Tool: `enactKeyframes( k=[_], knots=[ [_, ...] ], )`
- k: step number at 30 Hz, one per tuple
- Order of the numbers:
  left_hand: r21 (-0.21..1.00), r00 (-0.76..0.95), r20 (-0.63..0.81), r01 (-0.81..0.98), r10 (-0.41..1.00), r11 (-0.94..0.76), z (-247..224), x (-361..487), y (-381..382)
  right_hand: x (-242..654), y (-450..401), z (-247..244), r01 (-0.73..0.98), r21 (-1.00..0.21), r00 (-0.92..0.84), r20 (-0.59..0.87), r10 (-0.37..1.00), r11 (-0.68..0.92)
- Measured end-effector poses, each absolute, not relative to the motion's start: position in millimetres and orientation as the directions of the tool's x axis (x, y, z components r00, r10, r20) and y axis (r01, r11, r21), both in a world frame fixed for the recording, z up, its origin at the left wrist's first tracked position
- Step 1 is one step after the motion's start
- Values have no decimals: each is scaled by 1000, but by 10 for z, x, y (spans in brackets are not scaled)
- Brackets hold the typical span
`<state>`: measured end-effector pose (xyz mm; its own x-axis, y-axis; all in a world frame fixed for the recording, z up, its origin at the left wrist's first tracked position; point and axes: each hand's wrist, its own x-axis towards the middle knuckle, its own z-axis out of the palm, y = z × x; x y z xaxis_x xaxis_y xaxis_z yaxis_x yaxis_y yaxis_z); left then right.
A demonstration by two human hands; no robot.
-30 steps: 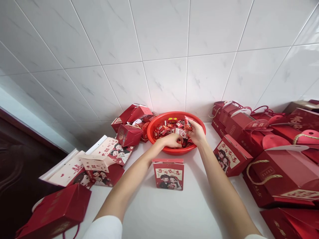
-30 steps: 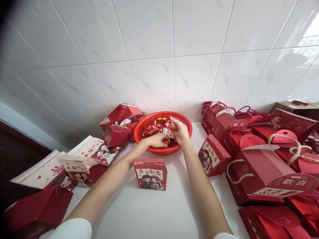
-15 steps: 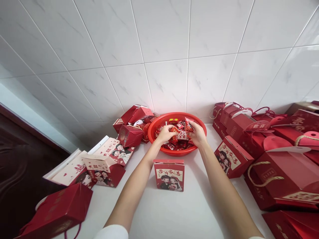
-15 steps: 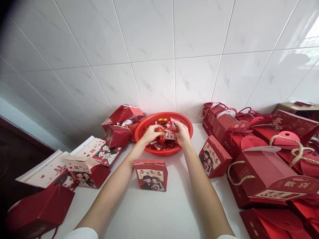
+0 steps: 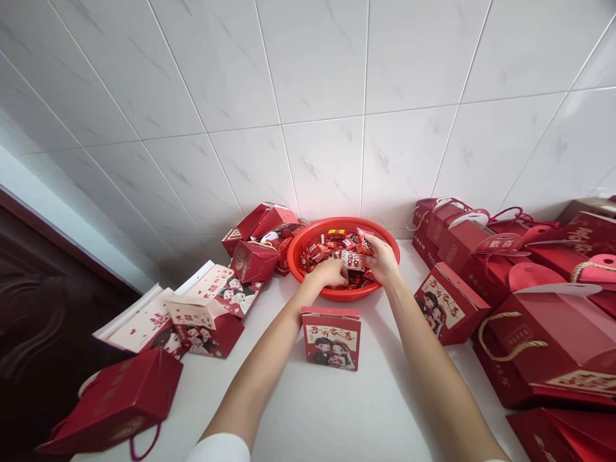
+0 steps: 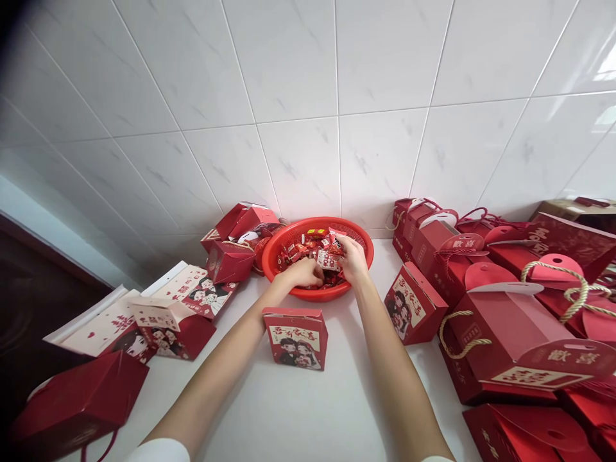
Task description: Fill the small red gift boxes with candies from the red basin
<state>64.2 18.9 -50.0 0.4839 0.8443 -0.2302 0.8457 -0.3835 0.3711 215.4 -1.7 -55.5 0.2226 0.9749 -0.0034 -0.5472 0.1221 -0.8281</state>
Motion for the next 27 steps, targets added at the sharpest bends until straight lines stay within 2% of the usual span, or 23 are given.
enactKeyframes(
  k=[4, 7, 18, 27],
  knots=[
    [191, 418, -250, 905, 873, -379, -472, 664, 157, 2154, -32, -544, -565, -818, 212, -16, 977, 109],
    [142, 415, -298, 910, 860, -390, -472, 694, 159, 2147, -43, -542, -561, -820, 222, -23, 975, 108],
    [100, 433, -349, 899, 831, -427, -556, 734, 322, 2146, 0, -591, -523, -840, 217, 30, 976, 142],
    [196, 472, -370, 882, 801, -429, -574, 717, 346, 2136, -11, -562, -526, -840, 230, 11, 973, 134]
  ],
)
